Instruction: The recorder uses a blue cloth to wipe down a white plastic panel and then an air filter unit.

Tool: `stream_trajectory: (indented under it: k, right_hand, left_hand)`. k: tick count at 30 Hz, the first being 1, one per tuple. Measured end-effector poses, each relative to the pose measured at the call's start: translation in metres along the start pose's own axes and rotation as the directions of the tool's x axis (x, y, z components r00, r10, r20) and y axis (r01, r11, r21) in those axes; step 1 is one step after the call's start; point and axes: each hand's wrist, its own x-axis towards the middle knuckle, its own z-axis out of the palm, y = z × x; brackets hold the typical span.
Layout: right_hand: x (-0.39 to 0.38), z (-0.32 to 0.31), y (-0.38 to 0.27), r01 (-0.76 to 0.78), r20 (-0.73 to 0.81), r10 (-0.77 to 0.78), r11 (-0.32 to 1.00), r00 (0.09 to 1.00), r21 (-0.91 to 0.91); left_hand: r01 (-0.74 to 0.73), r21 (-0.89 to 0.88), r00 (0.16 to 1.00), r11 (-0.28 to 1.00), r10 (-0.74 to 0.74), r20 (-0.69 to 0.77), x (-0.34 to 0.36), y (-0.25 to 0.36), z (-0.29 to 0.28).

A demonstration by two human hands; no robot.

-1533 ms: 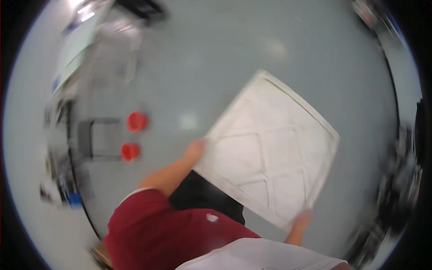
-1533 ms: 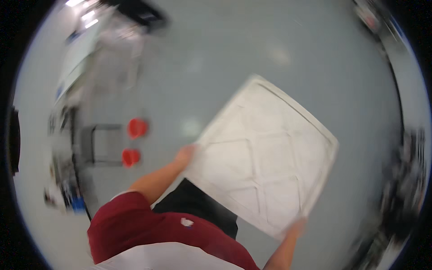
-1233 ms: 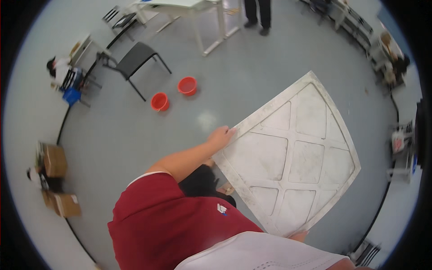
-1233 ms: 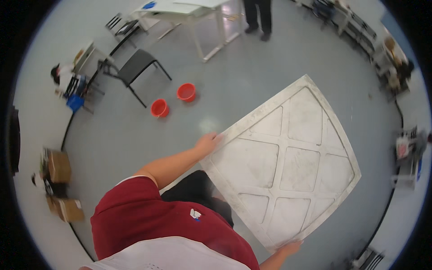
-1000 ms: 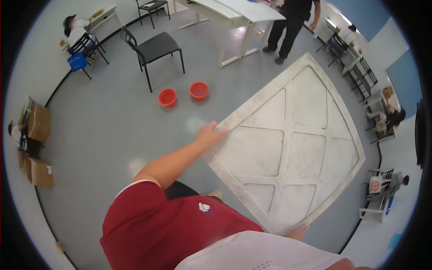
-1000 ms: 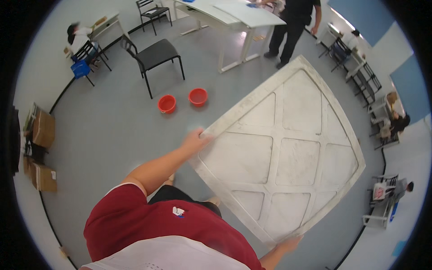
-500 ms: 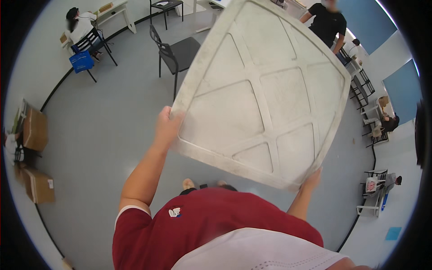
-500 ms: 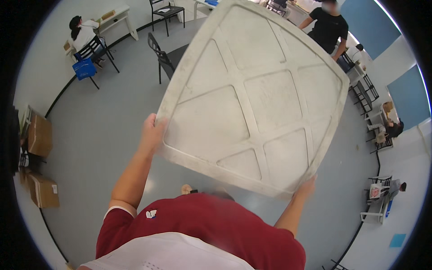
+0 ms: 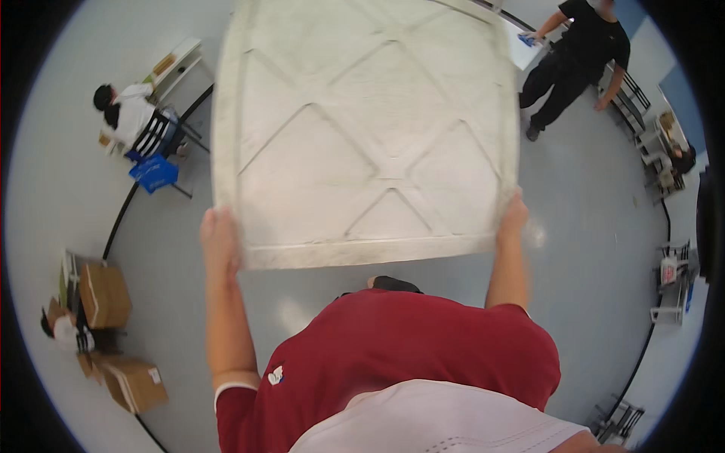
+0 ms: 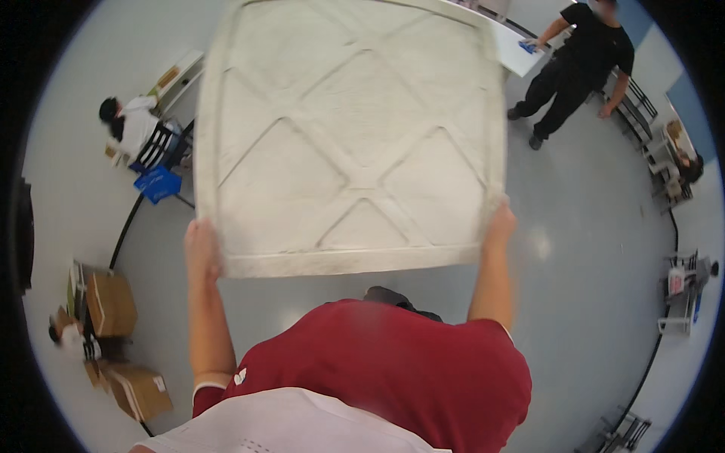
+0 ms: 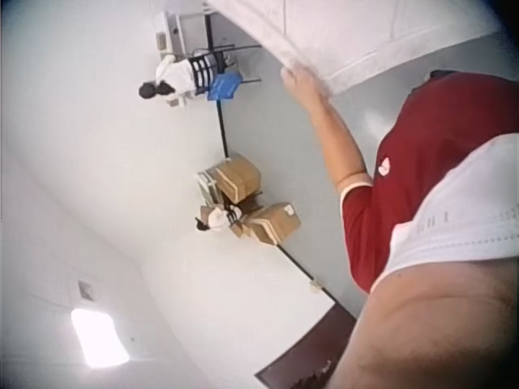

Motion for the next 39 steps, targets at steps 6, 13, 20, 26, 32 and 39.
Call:
stream_trajectory:
  k: [6,13,20,26,32,39]
  right_hand:
    - [-0.021,0.176,-0.098,-0.076,0.169,0.065,0.995,0.984,0.065]
    - [-0.073,0.307,-0.208,-0.136,0.222,0.131,0.991,0.966,0.008]
    - [-0.104,0.302,-0.244,-0.132,0.072,0.127,0.989,0.989,0.073]
    - [-0.150,0.332,-0.209,-0.157,0.030,0.155,0.983,0.987,0.098]
    - [-0.201,0.303,-0.195,-0.198,0.054,0.191,0.968,0.980,0.154]
    - [-0.206,0.301,-0.253,-0.257,-0.018,0.260,0.961,0.965,0.104]
  left_hand:
    - [0.041,-0.252,0.980,0.967,-0.087,-0.177,0.129,-0.039,-0.088]
    - [0.089,-0.248,0.991,0.965,-0.110,-0.072,0.275,-0.033,-0.154]
    - [0.026,-0.347,0.993,0.938,0.016,0.117,0.352,-0.038,-0.163]
    - [-0.055,-0.301,0.989,0.952,0.093,0.114,0.377,-0.081,-0.183]
    - [-0.005,-0.220,0.977,0.976,0.051,0.208,0.351,-0.057,-0.211]
    - [0.033,-0.237,0.943,0.971,0.049,0.330,0.430,-0.015,-0.213]
